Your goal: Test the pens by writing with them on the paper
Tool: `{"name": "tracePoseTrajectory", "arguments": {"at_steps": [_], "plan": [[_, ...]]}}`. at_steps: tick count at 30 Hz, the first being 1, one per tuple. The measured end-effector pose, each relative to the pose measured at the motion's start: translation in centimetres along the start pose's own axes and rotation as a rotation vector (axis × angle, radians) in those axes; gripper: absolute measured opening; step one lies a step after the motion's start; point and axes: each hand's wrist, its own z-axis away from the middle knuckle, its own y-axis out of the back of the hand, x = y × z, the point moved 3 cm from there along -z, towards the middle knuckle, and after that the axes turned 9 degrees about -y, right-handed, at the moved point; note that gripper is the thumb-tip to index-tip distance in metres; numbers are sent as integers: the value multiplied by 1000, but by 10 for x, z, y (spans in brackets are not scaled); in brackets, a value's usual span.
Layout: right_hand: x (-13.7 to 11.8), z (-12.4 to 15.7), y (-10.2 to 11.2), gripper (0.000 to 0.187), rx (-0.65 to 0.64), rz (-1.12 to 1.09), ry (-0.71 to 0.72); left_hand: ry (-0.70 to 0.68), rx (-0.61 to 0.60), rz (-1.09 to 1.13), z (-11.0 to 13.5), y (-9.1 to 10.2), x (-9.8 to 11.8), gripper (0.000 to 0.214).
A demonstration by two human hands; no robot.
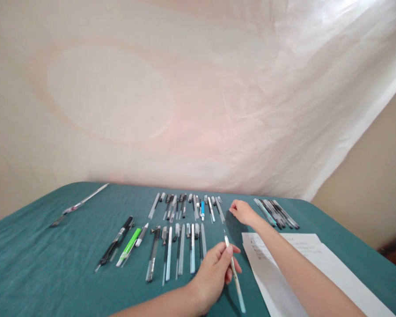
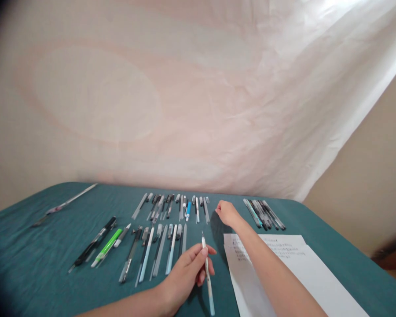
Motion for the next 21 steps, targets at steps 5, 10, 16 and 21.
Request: {"name": "tracePoseTrajectory", "arguments": {"at_steps": [5,10,16,21], "plan": [[-4,49,10,27,-127,-204,58,-11,-19,-1,0,-1,0,37],[-19,97,8,33,-324,-838,47,-13,-28,-8,-1,-3,0,38],[-32,117,0,31,-447,-1099,-52,-24,-26,-11,0,-3,1,40],[-32,119,-7,30,-505,-1125,-106,-40,-37,-24,-1,-4,2,38]]}}
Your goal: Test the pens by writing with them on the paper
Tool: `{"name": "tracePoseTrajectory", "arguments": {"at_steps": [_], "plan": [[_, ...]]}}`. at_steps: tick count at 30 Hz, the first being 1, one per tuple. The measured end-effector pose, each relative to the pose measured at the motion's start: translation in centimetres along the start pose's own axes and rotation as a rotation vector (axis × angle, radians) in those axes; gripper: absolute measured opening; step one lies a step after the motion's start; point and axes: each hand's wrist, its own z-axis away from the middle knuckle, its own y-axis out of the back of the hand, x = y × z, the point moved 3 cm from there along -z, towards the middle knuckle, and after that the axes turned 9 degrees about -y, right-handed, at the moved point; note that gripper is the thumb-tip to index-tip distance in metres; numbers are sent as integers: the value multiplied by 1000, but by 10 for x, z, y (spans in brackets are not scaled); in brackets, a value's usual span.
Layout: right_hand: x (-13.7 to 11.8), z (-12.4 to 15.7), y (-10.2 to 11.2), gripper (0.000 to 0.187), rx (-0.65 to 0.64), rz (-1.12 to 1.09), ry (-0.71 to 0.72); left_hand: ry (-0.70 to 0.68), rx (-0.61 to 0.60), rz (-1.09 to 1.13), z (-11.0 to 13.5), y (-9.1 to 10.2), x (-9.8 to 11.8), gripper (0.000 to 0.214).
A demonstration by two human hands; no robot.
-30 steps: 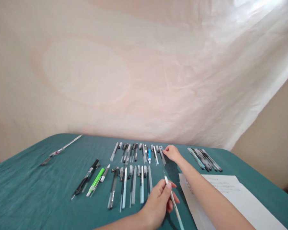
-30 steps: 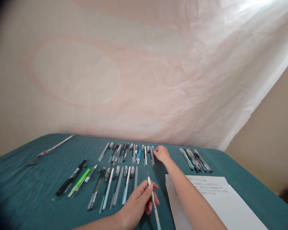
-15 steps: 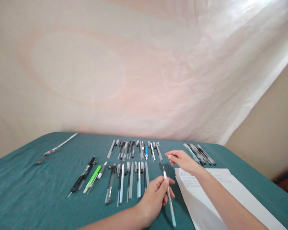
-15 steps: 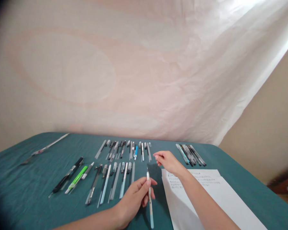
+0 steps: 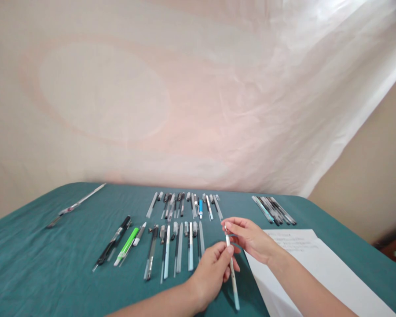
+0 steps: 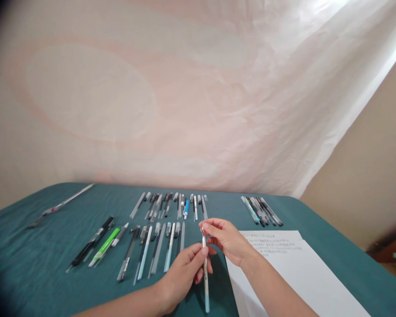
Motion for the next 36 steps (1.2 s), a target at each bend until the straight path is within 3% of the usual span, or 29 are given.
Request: {"name": "tracePoseTrajectory", "arguments": {"at_steps": [12,24,30,36], "plan": [[0,9,-2,28,-95,97,-36,-30,-1,-7,0,0,-2,35],[2,11,-4,26,-51,161,46,-53,-9,-51,1,-1,2,32],[2,12,-3,33,-157,168,-16,-64,-6,-25,-1,0,-3,34],[4,9,-3,27,-169,147,14,-64,-2,-35,0,0,-2,33]]}}
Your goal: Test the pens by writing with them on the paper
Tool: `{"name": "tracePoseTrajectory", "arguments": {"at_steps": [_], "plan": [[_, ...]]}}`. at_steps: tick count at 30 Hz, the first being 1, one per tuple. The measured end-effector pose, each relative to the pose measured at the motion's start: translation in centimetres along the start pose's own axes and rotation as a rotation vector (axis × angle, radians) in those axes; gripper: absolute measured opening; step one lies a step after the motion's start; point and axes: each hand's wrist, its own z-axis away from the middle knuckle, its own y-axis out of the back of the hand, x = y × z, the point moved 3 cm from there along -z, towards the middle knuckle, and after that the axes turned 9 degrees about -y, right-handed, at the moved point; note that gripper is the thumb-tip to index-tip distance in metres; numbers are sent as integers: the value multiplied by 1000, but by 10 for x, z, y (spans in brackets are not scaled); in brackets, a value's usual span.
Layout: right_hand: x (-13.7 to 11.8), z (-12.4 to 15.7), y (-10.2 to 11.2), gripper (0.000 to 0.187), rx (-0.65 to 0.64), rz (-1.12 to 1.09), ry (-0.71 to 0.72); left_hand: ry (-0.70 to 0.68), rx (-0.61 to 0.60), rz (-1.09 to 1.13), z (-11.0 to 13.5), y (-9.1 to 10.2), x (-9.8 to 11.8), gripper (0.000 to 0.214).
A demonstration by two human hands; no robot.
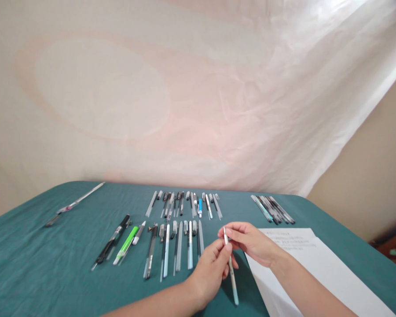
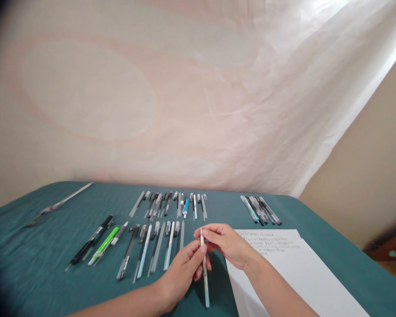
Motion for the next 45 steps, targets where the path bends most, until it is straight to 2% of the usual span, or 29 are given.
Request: {"name": "tracePoseTrajectory", "arguments": {"at_steps": [5,11,18,23,29,36,41,45], "plan": [[-2,2,1,20,44,8,6,16,-12,11,0,0,-2,35],[-1,1,-2,37,-2,-8,-21,8,11,17,-1,1,-1,35],[4,-3,0,27,108,-20,8,38,11,34,-2,2,-2,36],[2,-3,-2,34,64,-40,-11,32,25,43,-2,3,-1,36],[6,-4,0,26,84,-39,25,32,22,37,-2,2,-1,37],[4,-3,-5,33,19,-31,-9,36,26,35,-3,1,-2,38],[6,-4,-3,27,64,-61,18,50,23,35,-3,1,-4,39],[5,-4,-5,34,37,-68,1,43,29,45,-3,3,-5,39]]}}
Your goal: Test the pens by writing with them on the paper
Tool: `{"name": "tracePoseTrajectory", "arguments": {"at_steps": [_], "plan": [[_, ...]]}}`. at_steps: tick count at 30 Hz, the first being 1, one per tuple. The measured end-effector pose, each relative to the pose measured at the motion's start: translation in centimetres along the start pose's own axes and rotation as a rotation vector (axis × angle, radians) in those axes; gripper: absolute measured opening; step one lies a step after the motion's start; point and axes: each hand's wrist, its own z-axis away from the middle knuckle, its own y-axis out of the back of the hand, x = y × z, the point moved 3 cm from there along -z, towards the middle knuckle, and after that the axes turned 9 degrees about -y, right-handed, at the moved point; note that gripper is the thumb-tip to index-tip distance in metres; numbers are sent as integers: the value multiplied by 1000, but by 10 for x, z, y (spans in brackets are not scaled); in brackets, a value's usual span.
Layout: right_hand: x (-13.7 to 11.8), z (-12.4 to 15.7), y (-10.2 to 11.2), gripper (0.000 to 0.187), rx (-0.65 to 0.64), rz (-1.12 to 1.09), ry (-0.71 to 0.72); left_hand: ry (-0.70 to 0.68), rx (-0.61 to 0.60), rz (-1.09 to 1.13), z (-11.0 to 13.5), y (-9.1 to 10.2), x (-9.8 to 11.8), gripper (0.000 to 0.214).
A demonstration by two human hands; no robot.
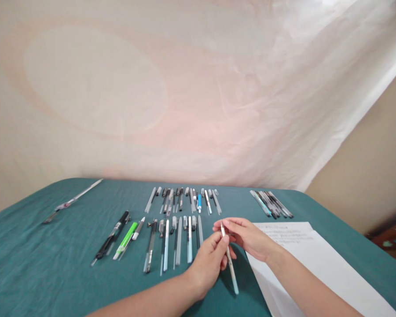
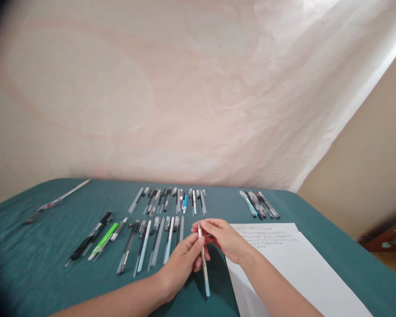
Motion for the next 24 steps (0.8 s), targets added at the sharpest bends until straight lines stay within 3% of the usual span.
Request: {"name": "tracePoseTrajectory", "arguments": {"at_steps": [7,24], "plan": [[1,-1,1,27,16,21,25,-4,-1,-11,1,-1,1,39],[-1,1,-2,35,-11,36,7,-15,-2,-5,1,0,1,39]]}}
